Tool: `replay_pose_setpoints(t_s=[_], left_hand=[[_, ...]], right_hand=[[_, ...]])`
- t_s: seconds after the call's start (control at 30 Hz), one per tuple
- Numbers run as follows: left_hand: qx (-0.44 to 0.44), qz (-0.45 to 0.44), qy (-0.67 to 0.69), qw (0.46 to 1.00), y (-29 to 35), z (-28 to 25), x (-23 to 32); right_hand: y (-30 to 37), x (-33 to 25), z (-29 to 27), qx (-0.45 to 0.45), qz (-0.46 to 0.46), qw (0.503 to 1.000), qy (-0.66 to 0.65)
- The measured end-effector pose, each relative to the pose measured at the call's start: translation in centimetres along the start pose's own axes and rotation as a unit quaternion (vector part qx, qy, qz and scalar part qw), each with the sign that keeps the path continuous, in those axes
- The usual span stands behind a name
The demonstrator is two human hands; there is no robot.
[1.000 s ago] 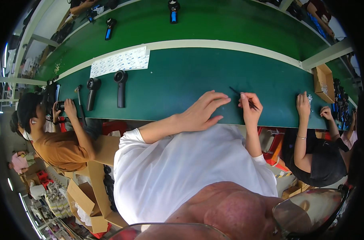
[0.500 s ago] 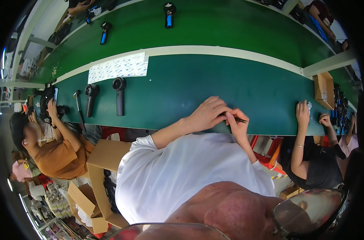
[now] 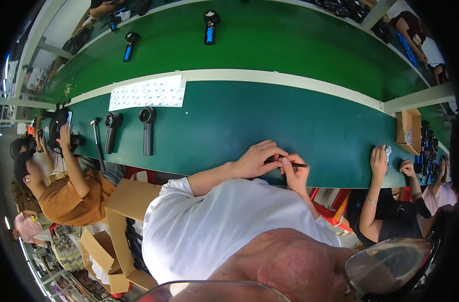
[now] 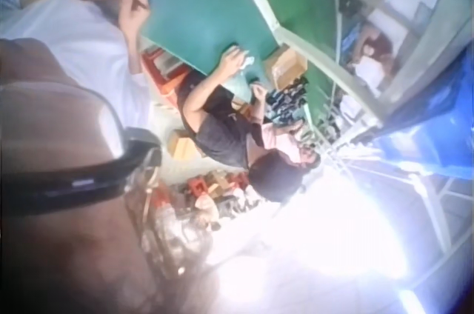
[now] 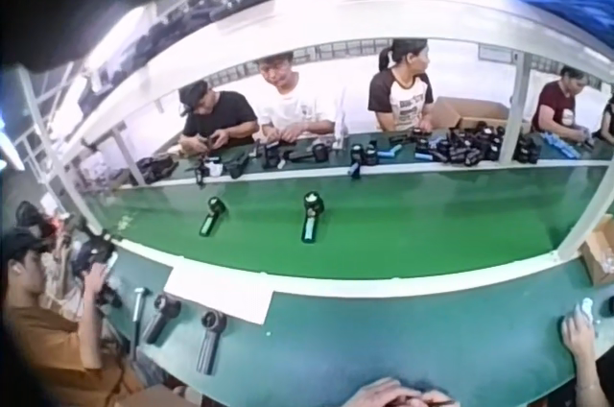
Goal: Assembling or inspecting electronic components and frames on a factory production line.
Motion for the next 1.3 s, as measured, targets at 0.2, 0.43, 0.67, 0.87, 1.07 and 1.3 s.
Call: replay_pose_setpoints(t_s=[0.2, 0.43, 0.67, 0.87, 1.07, 1.3], left_hand=[[0.02, -0.007, 0.003, 1.0, 0.0, 0.1, -0.2], [0.001, -0.008, 0.011, 1.0, -0.1, 0.3, -0.8], [0.026, -0.023, -0.027, 0.999, 0.3, -0.5, 0.2], [0.111, 0.107, -0.243, 0.958, -3.9, -8.5, 1.3], [0.318, -0.097, -0.463, 0.822, -12.4, -24.1, -8.5], [0.342, -0.353, -0.452, 0.744, -18.5, -30.6, -17.3]], right_hand=[[-0.1, -0.2, 0.0, -0.007, 0.011, 1.0, -0.009], [0.1, -0.2, -0.3, 0.001, 0.013, 1.0, -0.007], [0.1, -0.2, -0.4, -0.012, -0.004, 1.0, -0.022], [0.4, 0.0, -0.6, 0.002, -0.009, 1.0, -0.013], [-0.6, -1.2, -0.7, -0.009, -0.032, 0.999, 0.024], [-1.8, -1.1, -1.5, -0.017, -0.064, 0.995, 0.081]])
Point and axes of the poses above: each hand's wrist, its own y-axis away from the middle knuckle, its own z-axis out of the palm, x = y × z, the point moved 1 cm from there along -y, towards the middle knuckle, and after that the axes turned 8 degrees about -z, right-handed, at the moved point
